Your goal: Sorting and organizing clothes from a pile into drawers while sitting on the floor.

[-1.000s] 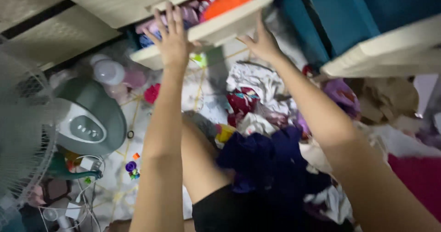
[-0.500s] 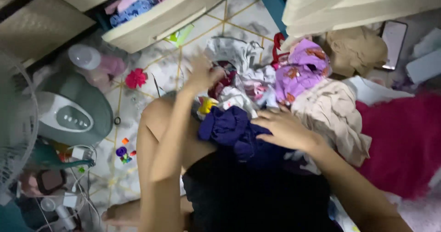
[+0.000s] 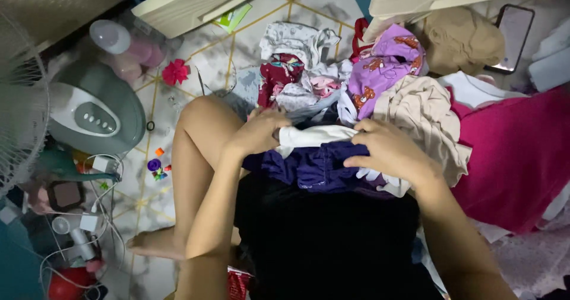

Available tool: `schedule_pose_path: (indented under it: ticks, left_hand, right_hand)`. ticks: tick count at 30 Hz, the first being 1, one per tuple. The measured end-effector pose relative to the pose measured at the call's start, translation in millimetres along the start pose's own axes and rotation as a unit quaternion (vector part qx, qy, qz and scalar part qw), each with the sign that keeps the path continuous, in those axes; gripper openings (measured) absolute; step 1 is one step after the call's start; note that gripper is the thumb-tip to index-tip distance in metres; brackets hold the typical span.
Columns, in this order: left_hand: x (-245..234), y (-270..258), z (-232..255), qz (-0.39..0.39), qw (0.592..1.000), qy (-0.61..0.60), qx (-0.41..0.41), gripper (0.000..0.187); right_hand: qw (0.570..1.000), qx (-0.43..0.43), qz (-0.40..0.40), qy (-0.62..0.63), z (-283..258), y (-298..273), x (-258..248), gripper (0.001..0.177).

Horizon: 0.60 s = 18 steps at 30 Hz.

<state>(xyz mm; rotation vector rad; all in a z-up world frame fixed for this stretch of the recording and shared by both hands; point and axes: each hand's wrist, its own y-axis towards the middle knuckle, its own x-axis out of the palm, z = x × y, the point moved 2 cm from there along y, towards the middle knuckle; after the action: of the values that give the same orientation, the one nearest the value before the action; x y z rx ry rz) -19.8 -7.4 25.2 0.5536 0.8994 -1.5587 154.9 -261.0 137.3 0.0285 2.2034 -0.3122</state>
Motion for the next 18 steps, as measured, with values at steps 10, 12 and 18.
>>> schedule_pose_path:
  ticks: [10,12,18]
  left_hand:
    - [11.3,-24.1,65.1,-0.108,0.994,-0.021,0.015,0.031]
    - [20.2,-21.0,69.1,-0.093,0.995,-0.028,0.037,0.031]
    - [39.5,-32.0,63.9,-0.034,0.999,0.013,0.009,0.03]
  right_hand:
    - [0.988,0.024,0.153,0.003,-1.4,61.4,-7.7,0.022]
    - [0.979,-0.005,0.203,0.025,-0.9,90.0,5.9,0.027]
    - [0.99,0.013,0.13,-0.057,44.0,144.7,84.6,0.018]
